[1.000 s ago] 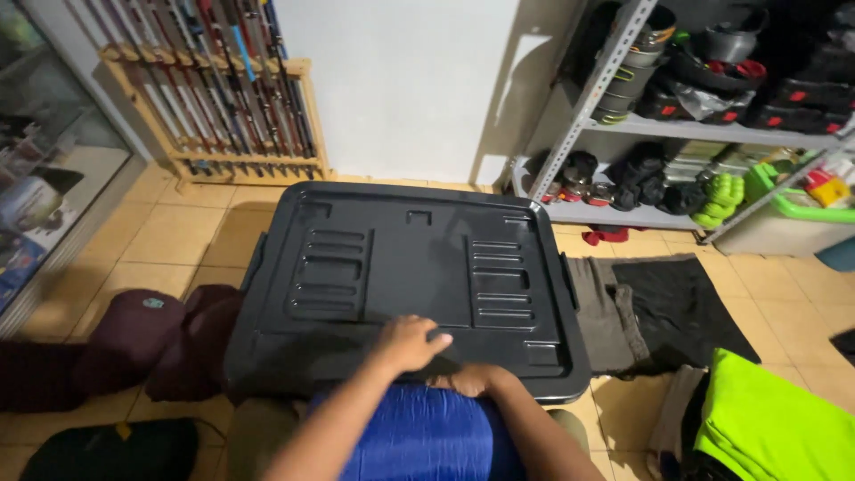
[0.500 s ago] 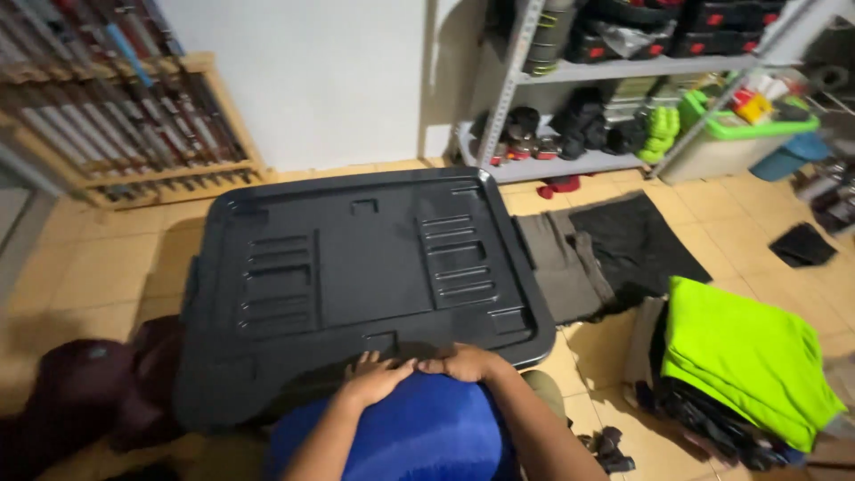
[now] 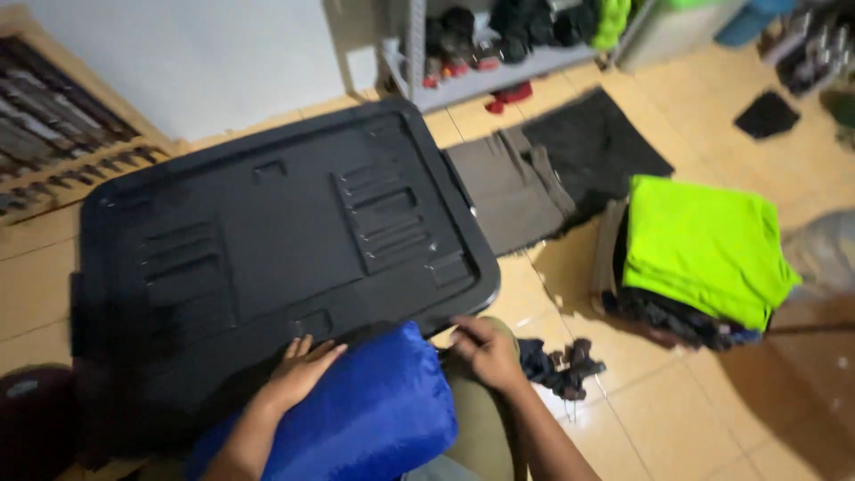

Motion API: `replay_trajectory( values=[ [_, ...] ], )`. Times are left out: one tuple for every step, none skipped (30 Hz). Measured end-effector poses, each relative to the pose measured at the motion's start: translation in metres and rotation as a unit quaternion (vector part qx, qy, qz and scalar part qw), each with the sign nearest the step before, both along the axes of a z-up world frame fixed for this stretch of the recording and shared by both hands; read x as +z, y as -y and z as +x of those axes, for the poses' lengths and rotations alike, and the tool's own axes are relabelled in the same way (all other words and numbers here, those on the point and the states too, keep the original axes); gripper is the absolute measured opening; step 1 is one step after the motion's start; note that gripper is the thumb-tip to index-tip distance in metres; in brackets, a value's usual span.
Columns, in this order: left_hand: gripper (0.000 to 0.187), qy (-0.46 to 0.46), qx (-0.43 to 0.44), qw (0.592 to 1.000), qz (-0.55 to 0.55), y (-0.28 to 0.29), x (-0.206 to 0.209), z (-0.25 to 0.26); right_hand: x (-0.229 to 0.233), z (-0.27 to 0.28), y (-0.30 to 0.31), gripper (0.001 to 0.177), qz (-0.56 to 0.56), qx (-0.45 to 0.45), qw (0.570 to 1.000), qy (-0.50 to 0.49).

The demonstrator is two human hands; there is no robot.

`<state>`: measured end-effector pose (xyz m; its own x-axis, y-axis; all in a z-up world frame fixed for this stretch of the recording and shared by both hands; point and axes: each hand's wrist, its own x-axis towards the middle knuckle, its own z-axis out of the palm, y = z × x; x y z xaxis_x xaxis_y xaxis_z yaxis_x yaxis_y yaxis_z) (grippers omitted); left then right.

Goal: Rolling a blue sleeping bag and stuffing it into a brown compression sack on top of a plastic bin lid.

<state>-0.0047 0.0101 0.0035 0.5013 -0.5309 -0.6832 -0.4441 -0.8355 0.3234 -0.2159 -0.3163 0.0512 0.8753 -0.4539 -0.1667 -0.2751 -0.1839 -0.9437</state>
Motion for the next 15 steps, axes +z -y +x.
replay_trajectory(
  values=[
    [0.059, -0.001, 0.003, 1.000, 0.007, -0.003, -0.004, 0.003, -0.009, -0.010, 0.008, 0.031, -0.036, -0.091, 0.995, 0.022],
    [0.059, -0.006, -0.009, 1.000, 0.016, -0.013, -0.019, 0.006, -0.019, -0.020, 0.025, 0.031, -0.028, -0.102, 0.994, 0.016],
    [0.061, 0.071, -0.102, 0.990, -0.069, -0.024, -0.034, 0.009, -0.030, -0.033, 0.041, 0.031, -0.049, -0.174, 0.983, -0.033],
    [0.065, 0.142, -0.193, 0.958, -0.156, -0.036, -0.048, 0.012, -0.042, -0.046, 0.056, 0.032, -0.070, -0.244, 0.964, -0.083],
    [0.065, 0.131, -0.206, 0.958, -0.150, -0.040, -0.049, 0.013, -0.060, -0.065, 0.068, 0.032, -0.061, -0.255, 0.960, -0.094],
    [0.064, 0.137, -0.217, 0.957, -0.133, -0.045, -0.051, 0.015, -0.079, -0.083, 0.078, 0.032, -0.060, -0.266, 0.948, -0.165],
    [0.063, 0.148, -0.223, 0.956, -0.118, -0.048, -0.053, 0.019, -0.098, -0.097, 0.092, 0.031, -0.061, -0.271, 0.933, -0.231],
    [0.063, 0.140, -0.232, 0.956, -0.114, -0.054, -0.064, 0.020, -0.136, -0.123, 0.100, 0.031, -0.054, -0.277, 0.929, -0.238],
    [0.062, 0.172, -0.221, 0.947, -0.157, -0.062, -0.074, 0.019, -0.174, -0.148, 0.106, 0.037, -0.036, -0.244, 0.925, -0.289],
    [0.061, 0.202, -0.210, 0.935, -0.200, -0.070, -0.084, 0.019, -0.212, -0.172, 0.111, 0.044, -0.016, -0.211, 0.917, -0.339],
    [0.061, 0.196, -0.214, 0.937, -0.195, -0.061, -0.067, 0.019, -0.227, -0.185, 0.108, 0.044, -0.009, -0.212, 0.914, -0.345],
    [0.063, 0.140, -0.235, 0.961, -0.049, -0.052, -0.050, 0.020, -0.242, -0.197, 0.104, 0.047, 0.025, -0.206, 0.900, -0.382],
    [0.067, 0.080, -0.249, 0.960, 0.101, -0.044, -0.032, 0.018, -0.256, -0.213, 0.096, 0.050, 0.060, -0.198, 0.883, -0.422],
    [0.067, 0.072, -0.254, 0.958, 0.109, -0.035, -0.021, 0.018, -0.268, -0.220, 0.091, 0.050, 0.069, -0.198, 0.879, -0.429],
    [0.072, -0.019, -0.065, 0.987, 0.146, -0.024, -0.012, 0.021, -0.281, -0.225, 0.089, 0.047, 0.104, -0.200, 0.867, -0.444]
  ],
)
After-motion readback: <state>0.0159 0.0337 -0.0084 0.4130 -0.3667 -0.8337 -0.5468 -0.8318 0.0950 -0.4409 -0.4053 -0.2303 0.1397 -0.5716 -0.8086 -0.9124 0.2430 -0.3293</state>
